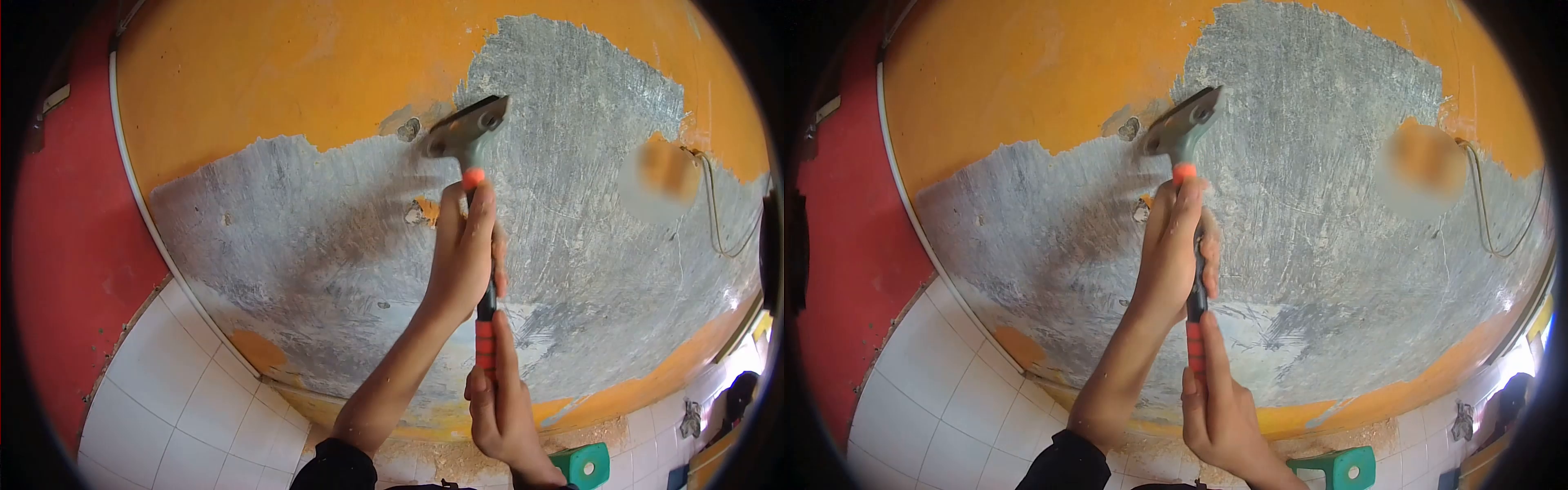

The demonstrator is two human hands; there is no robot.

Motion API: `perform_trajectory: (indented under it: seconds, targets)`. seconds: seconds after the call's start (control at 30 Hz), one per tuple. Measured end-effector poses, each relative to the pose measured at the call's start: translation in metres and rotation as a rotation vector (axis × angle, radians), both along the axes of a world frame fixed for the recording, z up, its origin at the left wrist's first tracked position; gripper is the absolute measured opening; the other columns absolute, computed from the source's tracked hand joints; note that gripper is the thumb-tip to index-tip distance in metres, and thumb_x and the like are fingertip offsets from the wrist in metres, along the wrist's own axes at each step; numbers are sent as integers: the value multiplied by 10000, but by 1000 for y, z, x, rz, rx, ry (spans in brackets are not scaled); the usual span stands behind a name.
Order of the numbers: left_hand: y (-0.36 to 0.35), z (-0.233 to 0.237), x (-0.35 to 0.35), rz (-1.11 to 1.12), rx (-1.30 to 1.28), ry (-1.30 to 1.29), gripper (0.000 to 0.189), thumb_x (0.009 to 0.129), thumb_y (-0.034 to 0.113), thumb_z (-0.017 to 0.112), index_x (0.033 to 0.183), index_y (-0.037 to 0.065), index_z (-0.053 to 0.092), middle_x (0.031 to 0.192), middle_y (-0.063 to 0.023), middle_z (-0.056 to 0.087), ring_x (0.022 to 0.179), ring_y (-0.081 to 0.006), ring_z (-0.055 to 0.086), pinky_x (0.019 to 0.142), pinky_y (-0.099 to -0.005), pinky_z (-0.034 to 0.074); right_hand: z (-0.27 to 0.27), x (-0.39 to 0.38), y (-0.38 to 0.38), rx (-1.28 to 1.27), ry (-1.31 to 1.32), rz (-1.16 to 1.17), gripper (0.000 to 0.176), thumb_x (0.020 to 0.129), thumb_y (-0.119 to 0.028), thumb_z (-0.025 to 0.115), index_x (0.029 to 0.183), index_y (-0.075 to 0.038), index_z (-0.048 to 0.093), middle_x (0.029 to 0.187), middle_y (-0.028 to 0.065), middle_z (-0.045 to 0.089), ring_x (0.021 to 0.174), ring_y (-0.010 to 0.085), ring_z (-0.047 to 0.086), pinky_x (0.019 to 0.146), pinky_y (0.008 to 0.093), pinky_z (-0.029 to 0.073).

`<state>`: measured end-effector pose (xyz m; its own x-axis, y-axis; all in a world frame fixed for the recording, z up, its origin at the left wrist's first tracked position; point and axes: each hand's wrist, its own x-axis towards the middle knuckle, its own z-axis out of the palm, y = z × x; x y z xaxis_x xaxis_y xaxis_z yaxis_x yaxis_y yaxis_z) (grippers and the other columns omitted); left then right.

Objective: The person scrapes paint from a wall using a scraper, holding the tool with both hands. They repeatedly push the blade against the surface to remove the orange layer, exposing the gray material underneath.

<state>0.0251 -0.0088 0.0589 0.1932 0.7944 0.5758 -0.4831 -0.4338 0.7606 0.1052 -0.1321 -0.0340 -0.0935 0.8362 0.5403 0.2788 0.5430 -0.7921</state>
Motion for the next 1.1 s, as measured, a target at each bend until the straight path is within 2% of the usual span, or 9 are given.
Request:
perform_trajectory:
  seconds: [0.07,0.2,0.43,0.57,0.6,0.7,0.83,0.93,1.1]
  targets:
    - [-11,-2,-7,20,-5,-30,386,1000,400,372,1140,47,444,584,-6,433,337,-100,405,307,-248,371,-9,-3,0,281,-245,-197,590,879,-60,516,1398,72,268,967,285,614,639,336,637,546,400,504]
    - [-20,-9,-15,-128,-133,-239,420,1001,431,343,1172,61,441,634,9,429,383,-86,410,316,-246,381,-19,0,-12,253,-393,-275,591,856,-86,575,1364,80,325,1060,291,607,688,317,663,572,395,523]
    - [13,-45,-9,-647,-80,-540,466,968,551,286,1097,134,450,545,53,319,341,-36,291,276,-187,289,-53,3,4,135,38,-177,592,807,-105,673,1316,55,416,915,195,664,657,178,647,613,295,514]
    - [20,-49,-2,-626,-80,-514,459,955,578,260,1008,160,442,504,56,304,309,-58,282,272,-216,309,-60,15,16,240,34,-217,588,802,-79,668,1320,46,418,902,187,673,680,169,654,642,278,508]
    - [24,-50,-3,-656,-66,-518,462,960,573,244,1000,155,439,514,46,337,316,-69,327,278,-231,340,-53,19,9,154,8,-177,577,830,-61,618,1346,56,388,1018,214,658,783,149,653,700,268,499]
    - [31,-49,-6,-735,6,-521,455,974,548,230,1000,142,435,534,28,377,338,-89,384,307,-259,398,-49,12,10,300,-30,-317,529,822,-132,613,1278,84,455,925,184,674,667,147,608,645,261,476]
    - [40,-41,-14,-842,39,-550,454,989,519,202,1001,128,431,556,6,413,369,-131,445,366,-312,466,-24,7,9,432,-201,-260,515,930,-78,494,1400,35,317,1039,215,659,843,247,688,677,279,514]
    - [48,-37,-22,-828,81,-497,467,991,515,171,997,126,428,563,-3,427,389,-167,481,414,-353,496,-9,-9,-2,318,-88,-242,442,874,-14,545,1291,92,444,1212,303,552,1070,309,617,823,302,497]
    - [48,-29,-41,-857,25,-402,497,980,544,139,969,137,424,556,-10,447,412,-194,519,421,-361,489,4,-39,-13,248,-151,-343,458,878,-14,539,1305,99,419,1168,302,583,1066,314,622,863,308,485]
